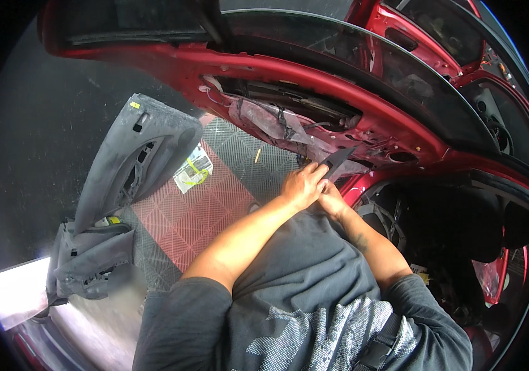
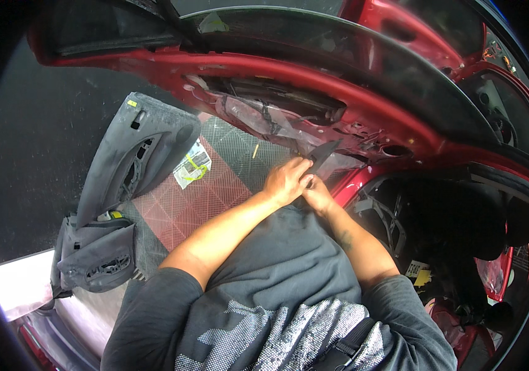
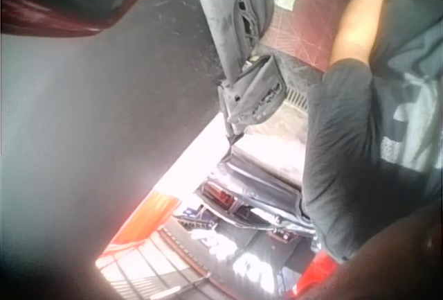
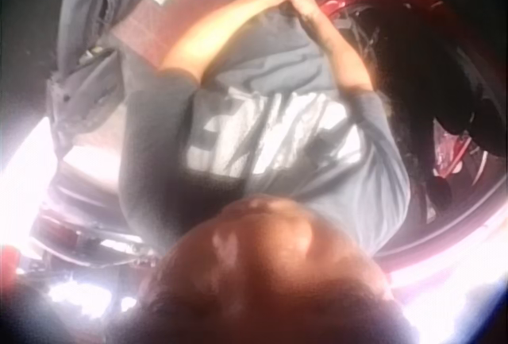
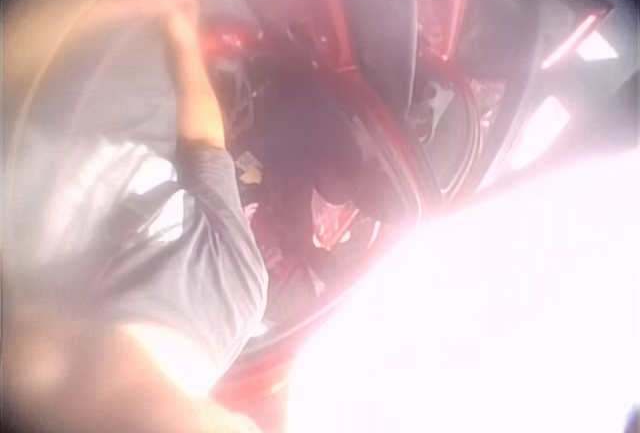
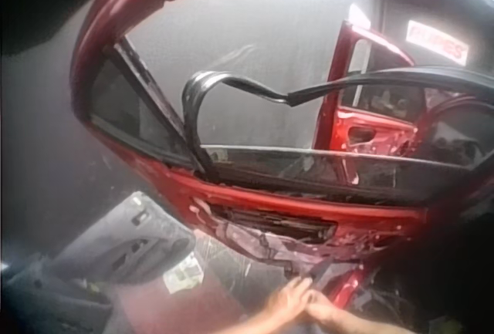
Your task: The person installs a black rubber weather stripping along the perimeter of a red car door frame. They align and press the strip into place by hand, working around the curved edges and corners of the door.
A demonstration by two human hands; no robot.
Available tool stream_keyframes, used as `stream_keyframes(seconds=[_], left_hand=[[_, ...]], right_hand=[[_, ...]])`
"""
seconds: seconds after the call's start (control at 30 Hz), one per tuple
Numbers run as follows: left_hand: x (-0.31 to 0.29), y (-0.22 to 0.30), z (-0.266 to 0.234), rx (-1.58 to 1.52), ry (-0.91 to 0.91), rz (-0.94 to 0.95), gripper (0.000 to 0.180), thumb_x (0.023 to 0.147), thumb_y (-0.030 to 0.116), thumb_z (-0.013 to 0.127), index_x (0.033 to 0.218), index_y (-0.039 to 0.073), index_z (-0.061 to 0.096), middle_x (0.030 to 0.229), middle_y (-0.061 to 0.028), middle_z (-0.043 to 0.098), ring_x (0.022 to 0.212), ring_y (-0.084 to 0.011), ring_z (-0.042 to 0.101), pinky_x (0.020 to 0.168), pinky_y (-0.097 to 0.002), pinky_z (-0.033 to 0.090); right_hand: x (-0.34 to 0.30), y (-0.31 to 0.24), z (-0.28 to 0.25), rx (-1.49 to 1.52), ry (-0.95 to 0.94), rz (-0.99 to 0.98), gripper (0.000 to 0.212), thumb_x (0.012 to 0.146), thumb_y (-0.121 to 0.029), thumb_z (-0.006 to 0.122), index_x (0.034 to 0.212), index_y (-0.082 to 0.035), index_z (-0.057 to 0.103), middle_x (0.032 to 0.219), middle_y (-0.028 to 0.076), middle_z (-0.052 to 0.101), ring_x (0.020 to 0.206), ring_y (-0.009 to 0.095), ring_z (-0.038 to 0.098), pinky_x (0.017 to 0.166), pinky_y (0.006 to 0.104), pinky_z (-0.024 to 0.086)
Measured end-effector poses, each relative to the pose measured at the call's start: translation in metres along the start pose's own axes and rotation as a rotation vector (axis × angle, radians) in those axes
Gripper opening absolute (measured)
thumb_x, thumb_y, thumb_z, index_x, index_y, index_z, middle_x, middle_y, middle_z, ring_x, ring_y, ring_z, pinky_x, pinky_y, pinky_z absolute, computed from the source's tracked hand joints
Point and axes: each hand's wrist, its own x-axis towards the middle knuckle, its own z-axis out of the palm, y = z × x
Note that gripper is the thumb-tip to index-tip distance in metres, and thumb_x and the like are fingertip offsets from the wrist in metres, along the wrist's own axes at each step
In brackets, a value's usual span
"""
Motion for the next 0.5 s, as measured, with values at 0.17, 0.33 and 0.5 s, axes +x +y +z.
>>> stream_keyframes(seconds=[0.17, 0.33, 0.5], left_hand=[[-0.003, 0.000, 0.000, 0.074, -0.044, -0.032, 0.042, 0.100, 0.025, 0.073, 0.138, 0.010, 0.066, 0.119, -0.0157, 0.067, 0.100, -0.0431, 0.072, 0.083, -0.0518, 0.062], [-0.001, -0.002, -0.002, 0.020, -0.062, -0.021, 0.046, 0.101, 0.026, 0.072, 0.143, 0.010, 0.065, 0.124, -0.0173, 0.068, 0.102, -0.0438, 0.073, 0.085, -0.0514, 0.063], [0.000, -0.002, 0.000, -0.010, -0.018, -0.002, 0.042, 0.101, 0.025, 0.073, 0.139, 0.009, 0.066, 0.120, -0.0169, 0.069, 0.099, -0.0432, 0.074, 0.084, -0.0517, 0.063]], right_hand=[[-0.005, -0.015, 0.007, 0.004, -0.032, -0.032, 0.028, 0.100, -0.011, 0.071, 0.125, 0.002, 0.070, 0.123, 0.010, 0.075, 0.116, 0.019, 0.068, 0.102, 0.0368, 0.054], [-0.003, -0.014, 0.003, -0.039, -0.058, -0.052, 0.032, 0.100, -0.012, 0.072, 0.128, 0.001, 0.070, 0.125, 0.010, 0.075, 0.115, 0.019, 0.068, 0.102, 0.0364, 0.054], [-0.004, -0.013, 0.005, -0.008, -0.004, -0.022, 0.034, 0.100, -0.014, 0.075, 0.129, 0.001, 0.069, 0.124, 0.009, 0.074, 0.115, 0.018, 0.068, 0.102, 0.0360, 0.055]])
